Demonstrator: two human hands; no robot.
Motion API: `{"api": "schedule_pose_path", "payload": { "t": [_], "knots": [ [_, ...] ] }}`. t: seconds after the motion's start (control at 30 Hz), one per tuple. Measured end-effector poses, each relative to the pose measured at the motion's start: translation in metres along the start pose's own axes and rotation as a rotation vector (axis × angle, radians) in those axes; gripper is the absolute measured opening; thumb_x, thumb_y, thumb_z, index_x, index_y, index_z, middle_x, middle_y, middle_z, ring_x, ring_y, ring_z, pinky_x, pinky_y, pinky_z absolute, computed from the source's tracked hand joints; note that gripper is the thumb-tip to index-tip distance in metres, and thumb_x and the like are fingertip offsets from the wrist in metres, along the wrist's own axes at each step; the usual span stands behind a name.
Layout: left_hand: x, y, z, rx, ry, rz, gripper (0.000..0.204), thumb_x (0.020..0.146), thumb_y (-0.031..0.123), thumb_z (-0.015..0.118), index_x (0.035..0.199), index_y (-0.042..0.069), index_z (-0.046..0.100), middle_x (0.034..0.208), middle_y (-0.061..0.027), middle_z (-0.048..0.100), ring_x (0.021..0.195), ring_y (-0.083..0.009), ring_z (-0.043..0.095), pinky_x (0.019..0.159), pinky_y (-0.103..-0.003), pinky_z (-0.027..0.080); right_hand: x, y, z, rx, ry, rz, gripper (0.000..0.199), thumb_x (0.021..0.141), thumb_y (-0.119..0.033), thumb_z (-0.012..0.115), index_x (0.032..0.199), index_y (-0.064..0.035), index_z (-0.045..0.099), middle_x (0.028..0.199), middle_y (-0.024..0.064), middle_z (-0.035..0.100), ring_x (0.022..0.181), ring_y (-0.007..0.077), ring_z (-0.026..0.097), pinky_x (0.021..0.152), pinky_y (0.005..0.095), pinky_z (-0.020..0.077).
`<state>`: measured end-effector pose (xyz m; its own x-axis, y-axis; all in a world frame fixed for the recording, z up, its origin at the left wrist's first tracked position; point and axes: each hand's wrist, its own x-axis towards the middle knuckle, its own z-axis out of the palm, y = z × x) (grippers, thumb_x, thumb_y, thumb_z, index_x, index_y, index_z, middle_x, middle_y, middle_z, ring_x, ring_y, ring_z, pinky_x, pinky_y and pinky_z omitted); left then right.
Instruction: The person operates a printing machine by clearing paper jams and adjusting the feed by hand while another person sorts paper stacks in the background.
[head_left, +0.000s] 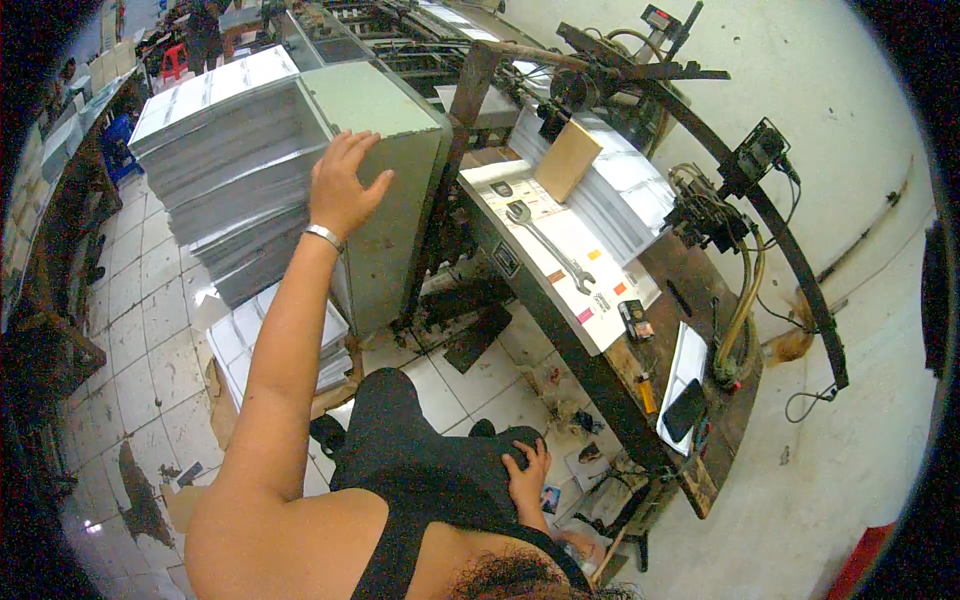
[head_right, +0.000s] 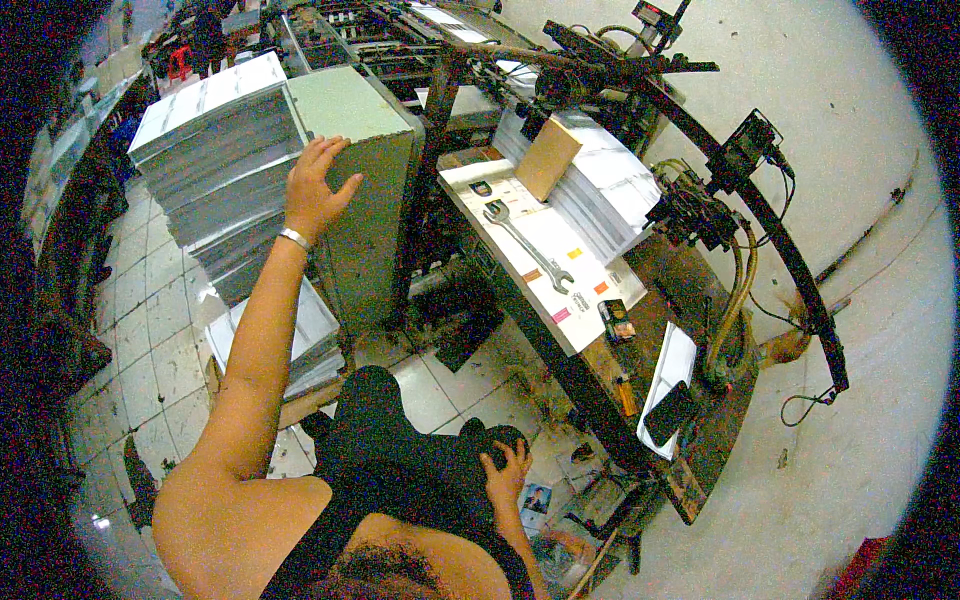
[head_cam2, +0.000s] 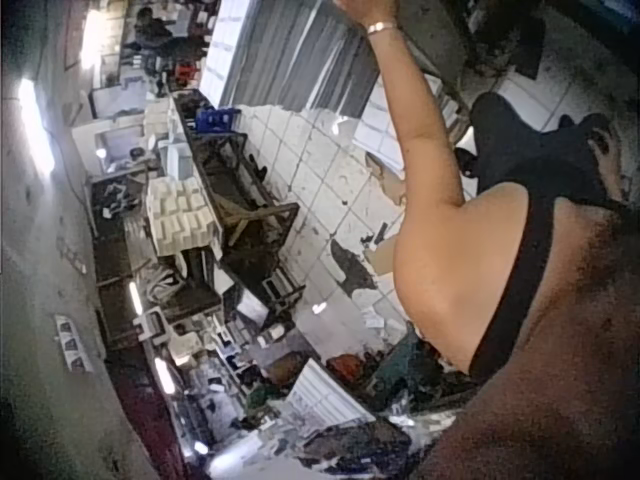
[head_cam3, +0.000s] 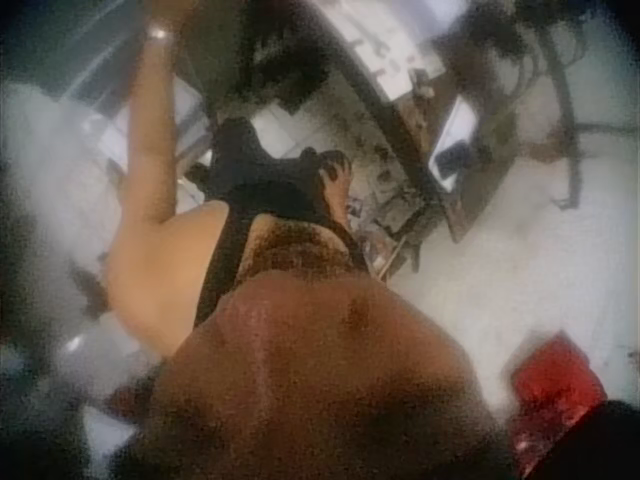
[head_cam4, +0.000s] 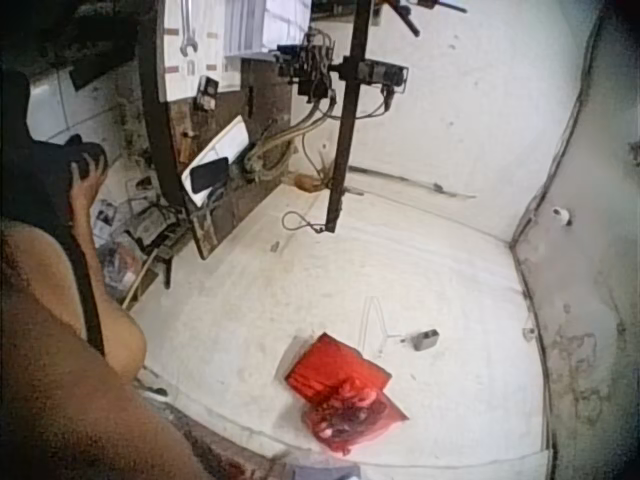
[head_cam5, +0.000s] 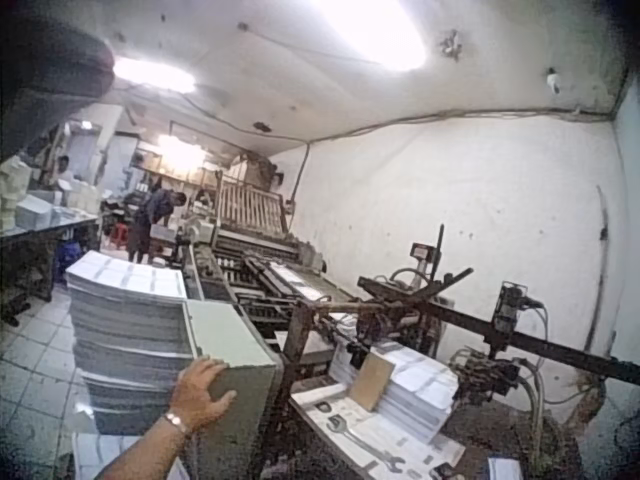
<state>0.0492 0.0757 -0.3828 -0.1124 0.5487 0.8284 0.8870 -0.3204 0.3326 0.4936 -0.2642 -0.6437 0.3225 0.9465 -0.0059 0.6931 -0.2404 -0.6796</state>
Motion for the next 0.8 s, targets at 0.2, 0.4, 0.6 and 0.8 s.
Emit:
{"api": "schedule_pose_path", "payload": {
  "t": [0.2, 0.4, 0.6, 0.8],
  "knots": [
    [-0.0011, 0.0006, -0.0011, 0.007, -0.016, 0.007, 0.059, 0.086, 0.034, 0.081, 0.139, 0.017, 0.063, 0.146, -0.0074, 0.062, 0.144, -0.0329, 0.050, 0.116, -0.051, 0.041, 0.0017, 0.0074, 0.0026, 0.007, 0.006, -0.013, 0.043, 0.083, -0.031, 0.084, 0.123, -0.0166, 0.075, 0.160, 0.0232, 0.042, 0.149, 0.0427, 0.034, 0.124, 0.0490, 0.0290],
    [-0.0015, 0.0012, 0.0006, -0.012, 0.012, 0.009, 0.056, 0.085, 0.032, 0.080, 0.136, 0.016, 0.065, 0.142, -0.0054, 0.064, 0.144, -0.0305, 0.050, 0.116, -0.049, 0.039, 0.0008, 0.0094, 0.0042, -0.010, 0.015, 0.003, 0.041, 0.083, -0.030, 0.084, 0.121, -0.0163, 0.075, 0.160, 0.0225, 0.043, 0.148, 0.0413, 0.035, 0.123, 0.0481, 0.0303],
    [-0.0018, 0.0030, -0.0004, -0.001, 0.012, 0.010, 0.056, 0.084, 0.030, 0.080, 0.136, 0.016, 0.065, 0.141, -0.0055, 0.064, 0.143, -0.0308, 0.050, 0.116, -0.049, 0.039, 0.0010, 0.0087, 0.0031, 0.029, 0.020, -0.027, 0.041, 0.082, -0.030, 0.085, 0.120, -0.0158, 0.076, 0.160, 0.0240, 0.042, 0.148, 0.0419, 0.035, 0.123, 0.0487, 0.0307],
    [-0.0011, 0.0032, -0.0006, -0.013, 0.009, 0.006, 0.056, 0.084, 0.030, 0.080, 0.136, 0.016, 0.065, 0.142, -0.0056, 0.064, 0.144, -0.0305, 0.049, 0.116, -0.049, 0.038, 0.0017, 0.0068, 0.0013, 0.033, 0.014, -0.021, 0.042, 0.082, -0.029, 0.085, 0.121, -0.0155, 0.076, 0.161, 0.0238, 0.041, 0.148, 0.0418, 0.035, 0.123, 0.0487, 0.0306]
  ]
}}
